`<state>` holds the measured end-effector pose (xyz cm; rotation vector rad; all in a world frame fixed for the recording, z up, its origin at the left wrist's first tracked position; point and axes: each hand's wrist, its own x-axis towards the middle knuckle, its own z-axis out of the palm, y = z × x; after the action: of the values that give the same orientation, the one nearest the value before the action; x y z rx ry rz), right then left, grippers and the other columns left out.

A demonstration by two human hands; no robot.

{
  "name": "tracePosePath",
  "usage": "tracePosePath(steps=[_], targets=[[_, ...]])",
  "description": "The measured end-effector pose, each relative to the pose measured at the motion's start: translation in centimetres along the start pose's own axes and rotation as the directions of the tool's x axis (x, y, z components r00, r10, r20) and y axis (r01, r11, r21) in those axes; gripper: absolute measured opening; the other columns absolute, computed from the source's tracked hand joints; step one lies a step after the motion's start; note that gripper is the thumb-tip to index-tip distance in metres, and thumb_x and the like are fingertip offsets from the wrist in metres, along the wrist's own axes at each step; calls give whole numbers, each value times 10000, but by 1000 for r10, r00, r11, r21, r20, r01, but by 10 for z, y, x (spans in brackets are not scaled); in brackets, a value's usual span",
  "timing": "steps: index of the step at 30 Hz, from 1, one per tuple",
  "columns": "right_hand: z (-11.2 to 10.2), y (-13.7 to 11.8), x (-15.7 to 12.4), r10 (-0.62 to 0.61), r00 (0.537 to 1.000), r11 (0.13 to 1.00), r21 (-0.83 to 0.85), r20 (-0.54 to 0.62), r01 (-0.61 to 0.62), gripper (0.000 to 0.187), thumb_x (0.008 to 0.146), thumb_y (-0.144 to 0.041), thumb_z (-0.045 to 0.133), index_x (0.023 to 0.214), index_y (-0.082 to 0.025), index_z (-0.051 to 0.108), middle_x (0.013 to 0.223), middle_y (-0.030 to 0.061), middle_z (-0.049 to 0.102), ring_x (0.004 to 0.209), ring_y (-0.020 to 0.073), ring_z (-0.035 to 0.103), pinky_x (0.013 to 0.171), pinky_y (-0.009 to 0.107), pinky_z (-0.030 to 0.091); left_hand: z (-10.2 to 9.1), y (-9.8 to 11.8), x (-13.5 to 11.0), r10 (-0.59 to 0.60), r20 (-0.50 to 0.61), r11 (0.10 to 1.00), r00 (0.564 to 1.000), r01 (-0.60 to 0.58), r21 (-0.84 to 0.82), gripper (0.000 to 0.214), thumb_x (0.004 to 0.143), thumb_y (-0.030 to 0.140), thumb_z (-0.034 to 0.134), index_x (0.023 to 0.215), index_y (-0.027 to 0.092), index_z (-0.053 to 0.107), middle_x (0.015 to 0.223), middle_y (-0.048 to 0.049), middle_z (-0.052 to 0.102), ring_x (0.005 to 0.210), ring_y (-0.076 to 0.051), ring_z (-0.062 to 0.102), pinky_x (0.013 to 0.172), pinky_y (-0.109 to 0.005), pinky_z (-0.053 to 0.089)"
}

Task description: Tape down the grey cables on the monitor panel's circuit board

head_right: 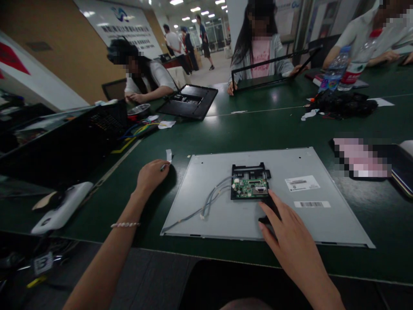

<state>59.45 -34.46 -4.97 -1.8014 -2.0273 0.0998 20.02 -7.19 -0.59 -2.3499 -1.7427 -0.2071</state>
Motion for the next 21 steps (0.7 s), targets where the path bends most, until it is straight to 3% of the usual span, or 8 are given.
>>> tracePosePath(steps=[6, 13, 18, 21], targets=[[1, -1, 0, 23, 1000, 1000, 8, -16, -23, 540, 980, -450, 418, 1472, -232, 383, 1569, 105, 352, 1323, 320, 488, 1016, 535, 486, 6, -7, 1, -46, -19, 997, 999, 44, -64, 380, 924, 299, 409, 1098, 165, 719, 1167, -103, 702, 1044, -256, 653, 924, -325, 468], [2, -3, -2, 19, 995, 999, 45, -95, -15, 687, 970, -484, 439, 1562, -243, 188, 1565, 121, 363, 1339, 334, 473, 1028, 556, 470, 2, -3, -3, -165, -237, 986, 957, 159, -42, 407, 985, 337, 354, 1177, 180, 678, 1112, -108, 721, 971, -253, 674, 834, -318, 466], [-2, -6, -5, 108, 990, 983, 161, -95, -92, 726, 971, -462, 455, 1571, -218, 127, 1558, 142, 365, 1375, 332, 426, 1048, 564, 451, -10, 13, -7, -74, -296, 997, 952, 80, 8, 394, 997, 337, 375, 1269, 150, 592, 1034, -127, 725, 890, -240, 677, 768, -309, 462], [-8, -9, -6, 157, 980, 965, 231, -119, -127, 678, 979, -427, 450, 1559, -222, 165, 1564, 136, 351, 1400, 329, 389, 1069, 569, 429, -24, 34, -15, 9, -309, 998, 951, 10, 60, 317, 996, 339, 413, 1146, 153, 621, 904, -99, 726, 797, -222, 672, 694, -294, 457]])
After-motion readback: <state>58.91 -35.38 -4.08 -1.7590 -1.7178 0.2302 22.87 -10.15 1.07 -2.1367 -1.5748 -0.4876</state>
